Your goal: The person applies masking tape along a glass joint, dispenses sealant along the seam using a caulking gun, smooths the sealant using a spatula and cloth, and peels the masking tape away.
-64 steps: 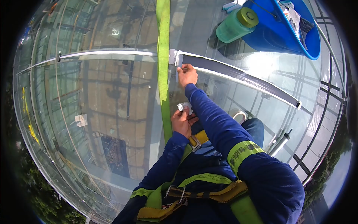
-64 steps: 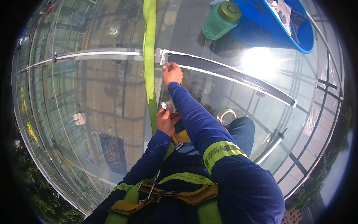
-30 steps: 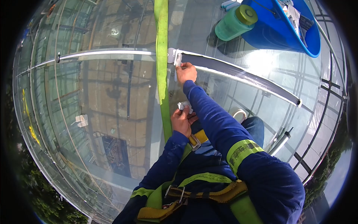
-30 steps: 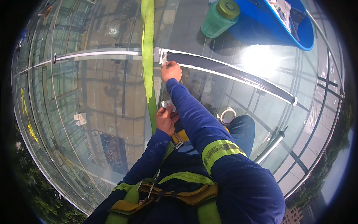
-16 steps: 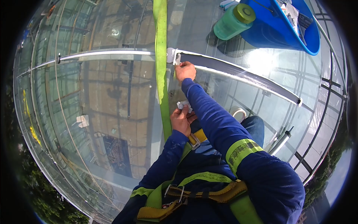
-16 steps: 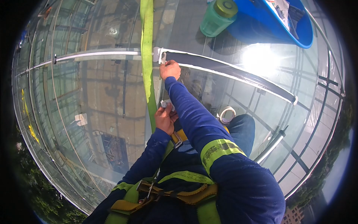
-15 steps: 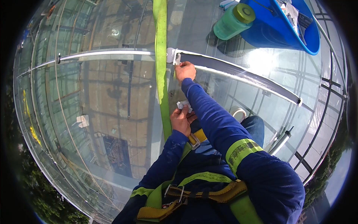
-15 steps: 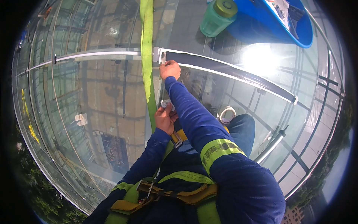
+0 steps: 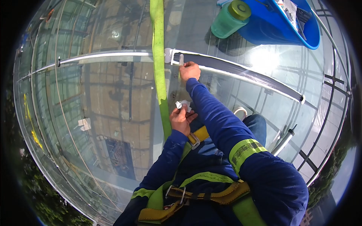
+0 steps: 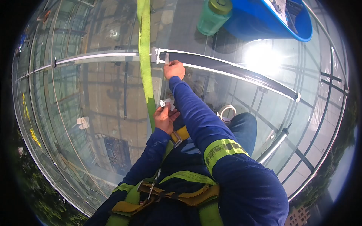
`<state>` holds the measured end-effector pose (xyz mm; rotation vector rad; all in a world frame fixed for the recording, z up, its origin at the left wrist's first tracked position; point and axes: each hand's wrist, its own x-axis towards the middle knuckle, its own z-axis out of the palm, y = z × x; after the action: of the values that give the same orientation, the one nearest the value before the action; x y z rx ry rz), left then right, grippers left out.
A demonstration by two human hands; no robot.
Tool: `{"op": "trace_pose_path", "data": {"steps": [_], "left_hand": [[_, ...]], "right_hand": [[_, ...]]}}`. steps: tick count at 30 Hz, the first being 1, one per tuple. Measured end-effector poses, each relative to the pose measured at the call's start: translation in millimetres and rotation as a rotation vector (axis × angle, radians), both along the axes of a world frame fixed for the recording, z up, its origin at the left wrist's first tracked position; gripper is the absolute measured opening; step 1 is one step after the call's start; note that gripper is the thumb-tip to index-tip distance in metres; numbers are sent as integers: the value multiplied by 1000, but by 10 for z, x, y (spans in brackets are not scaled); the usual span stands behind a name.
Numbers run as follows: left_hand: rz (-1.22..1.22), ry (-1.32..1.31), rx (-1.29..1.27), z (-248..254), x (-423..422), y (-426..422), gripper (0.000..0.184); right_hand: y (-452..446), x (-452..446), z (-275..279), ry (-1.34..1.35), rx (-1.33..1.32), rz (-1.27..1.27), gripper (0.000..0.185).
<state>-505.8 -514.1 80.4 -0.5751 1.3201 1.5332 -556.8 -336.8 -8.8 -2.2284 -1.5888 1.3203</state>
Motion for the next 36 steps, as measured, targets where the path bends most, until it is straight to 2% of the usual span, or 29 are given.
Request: {"op": "trace_pose_path", "data": {"steps": [11, 25, 36], "left_hand": [[-20, 33, -34, 59, 34, 72, 21], [-53, 94, -50, 53, 88, 153, 18], [-67, 138, -70, 67, 157, 242, 20]], "right_hand": [[155, 375, -1, -1, 25, -5, 20], [422, 973, 117, -33, -6, -46, 16], [625, 1484, -36, -42, 13, -106, 19]]}}
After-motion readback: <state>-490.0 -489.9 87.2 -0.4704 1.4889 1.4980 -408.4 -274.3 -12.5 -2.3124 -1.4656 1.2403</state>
